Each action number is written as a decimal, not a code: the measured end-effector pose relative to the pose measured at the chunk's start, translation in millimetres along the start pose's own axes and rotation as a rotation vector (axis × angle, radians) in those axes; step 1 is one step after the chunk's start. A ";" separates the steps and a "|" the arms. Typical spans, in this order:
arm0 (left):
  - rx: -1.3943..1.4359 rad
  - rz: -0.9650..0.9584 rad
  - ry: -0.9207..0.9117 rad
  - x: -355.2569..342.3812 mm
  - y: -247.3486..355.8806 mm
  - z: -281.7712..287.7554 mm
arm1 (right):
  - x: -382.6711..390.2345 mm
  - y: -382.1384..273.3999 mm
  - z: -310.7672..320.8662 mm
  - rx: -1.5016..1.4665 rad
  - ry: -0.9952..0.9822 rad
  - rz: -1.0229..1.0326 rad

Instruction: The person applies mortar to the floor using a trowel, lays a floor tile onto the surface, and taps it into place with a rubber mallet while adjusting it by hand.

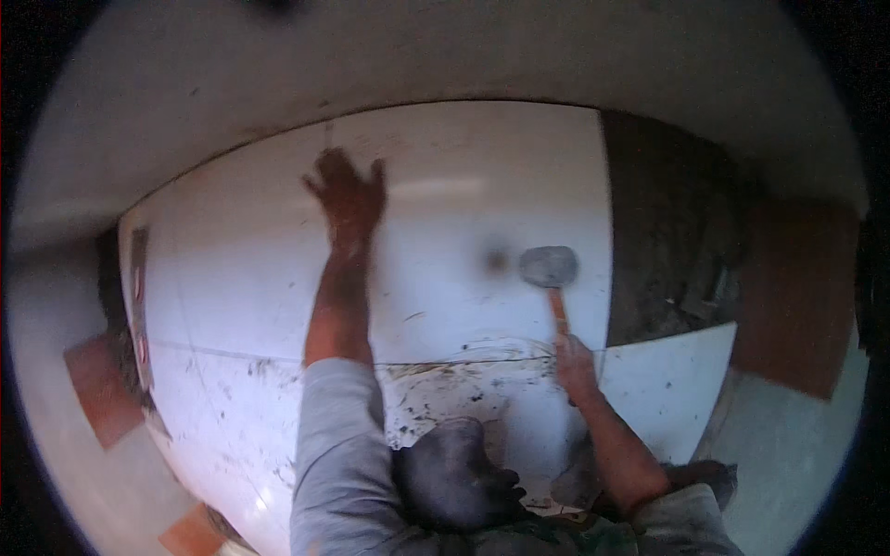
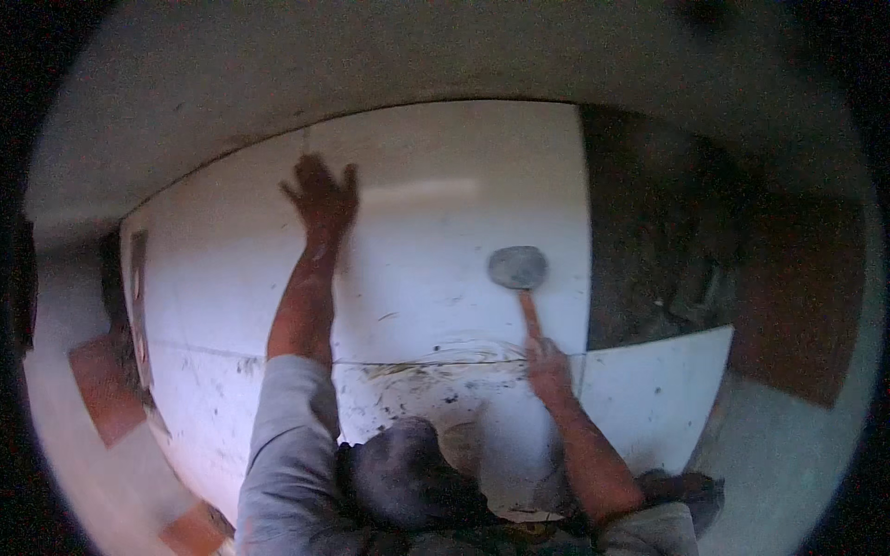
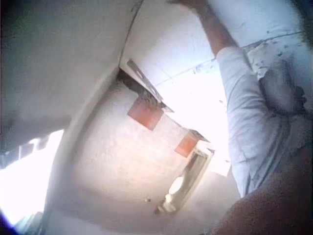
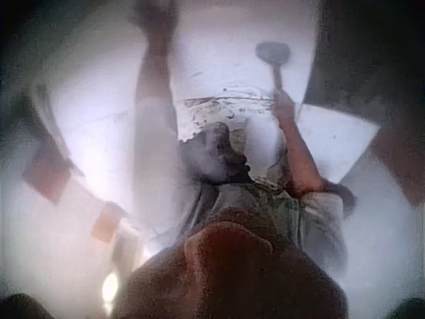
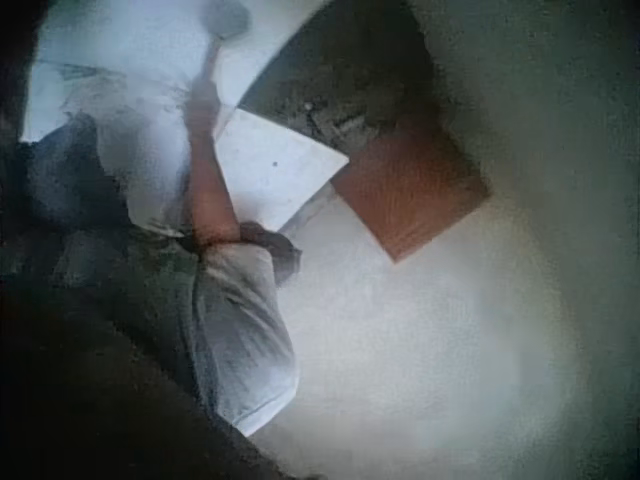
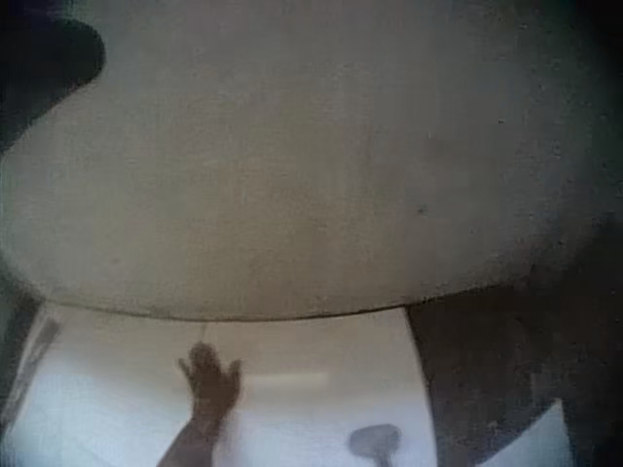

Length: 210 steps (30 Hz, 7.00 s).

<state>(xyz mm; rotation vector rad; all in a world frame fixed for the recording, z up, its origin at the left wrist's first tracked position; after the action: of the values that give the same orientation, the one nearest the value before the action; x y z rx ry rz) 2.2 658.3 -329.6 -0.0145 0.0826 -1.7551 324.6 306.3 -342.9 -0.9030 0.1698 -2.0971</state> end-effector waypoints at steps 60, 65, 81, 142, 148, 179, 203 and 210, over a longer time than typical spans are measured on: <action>0.044 -0.224 -0.238 119.2 164.2 -2.8 | -91.0 -140.0 78.0 -0.410 0.032 -0.041; -0.106 -0.251 -0.322 114.1 150.6 -14.5 | -60.3 -170.8 115.1 -0.470 0.104 0.101; 0.076 -0.196 -0.264 107.5 142.4 8.6 | -88.6 -210.1 78.4 -0.226 0.036 0.208; 0.205 -0.683 -0.155 171.9 266.6 1.3 | -19.5 -70.5 134.4 -0.609 0.323 0.208; 0.259 -0.625 -0.177 148.0 288.9 28.8 | -65.7 -54.2 129.7 -0.480 0.562 0.102; 0.072 1.032 -0.074 365.3 -158.2 -23.5 | 85.5 107.4 79.0 0.377 0.271 -0.699; 0.079 1.304 -0.251 395.7 -172.7 -14.0 | -156.7 -499.6 -164.5 0.443 0.193 0.294; 0.108 1.319 -0.202 389.9 -169.3 -13.3 | -166.7 -487.0 -165.6 0.446 0.220 0.602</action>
<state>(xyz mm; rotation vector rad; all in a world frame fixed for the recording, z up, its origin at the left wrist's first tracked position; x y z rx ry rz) -236.9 307.0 -346.3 -0.0457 -0.1332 -0.4322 -29.2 715.1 -355.4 -0.2965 0.0684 -1.5681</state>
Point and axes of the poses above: each hand's wrist, its own x-axis away from the middle knuckle, its own z-axis out of the back of the hand, y = z × x, the point moved 5 cm from there along -x, towards the middle knuckle, and after that the axes turned 13 degrees about -z, right-handed, at the moved point
